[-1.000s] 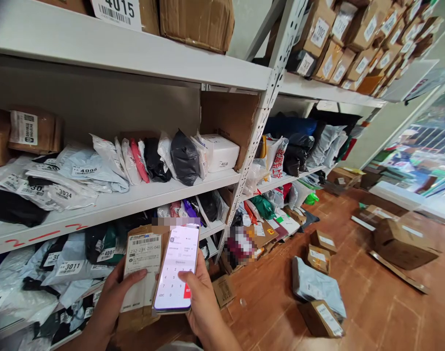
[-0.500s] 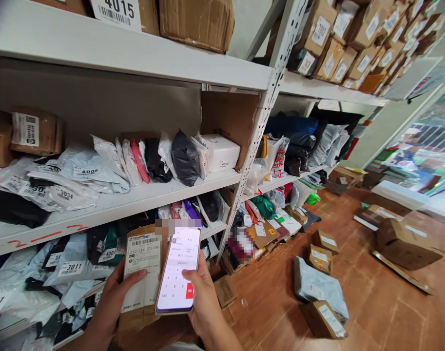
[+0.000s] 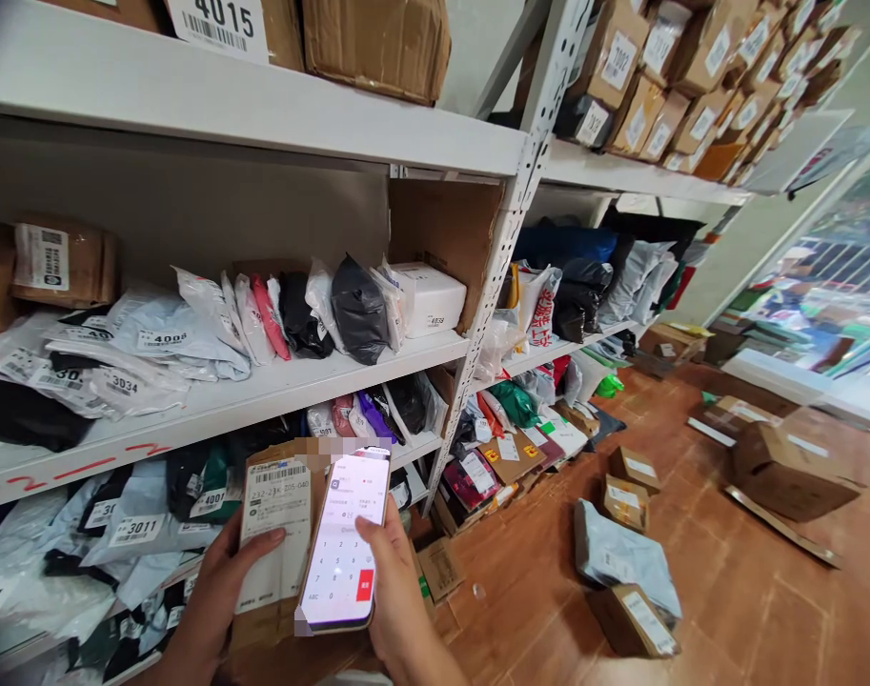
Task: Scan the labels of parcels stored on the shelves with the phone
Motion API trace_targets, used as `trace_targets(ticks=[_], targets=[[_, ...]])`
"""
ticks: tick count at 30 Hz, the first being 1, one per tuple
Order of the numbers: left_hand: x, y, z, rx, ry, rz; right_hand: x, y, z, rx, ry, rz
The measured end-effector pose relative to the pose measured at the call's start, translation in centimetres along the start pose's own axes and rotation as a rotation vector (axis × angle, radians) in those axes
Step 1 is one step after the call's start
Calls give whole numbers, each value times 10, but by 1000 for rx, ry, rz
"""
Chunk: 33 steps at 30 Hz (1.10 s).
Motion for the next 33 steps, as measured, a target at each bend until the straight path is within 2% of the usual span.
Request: trace_targets(ticks=[3, 10, 15, 19, 29, 33], targets=[[0, -1, 0, -18, -12, 8, -1, 3, -3, 5, 16, 3], [0, -3, 0, 5, -25, 33, 1, 6, -7, 10, -49, -18], [-3, -8, -5, -17, -23, 10, 6, -2, -2, 90, -146, -94], [-4, -6, -2, 8, 26, -4, 10, -9, 0, 128, -206, -128], [0, -1, 3, -5, -13, 26, 9, -12, 6, 145, -283, -127], [-1, 2, 4, -2, 23, -5, 9, -14, 5, 145, -281, -121]])
Point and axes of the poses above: each hand's wrist, its own z-axis away from the middle knuckle, its own x-axis out of the palm, y = z × x, the point moved 6 cm from there along -z, towards the middle knuckle, and after that the axes turned 15 degrees about -z, right-handed, at the moved point
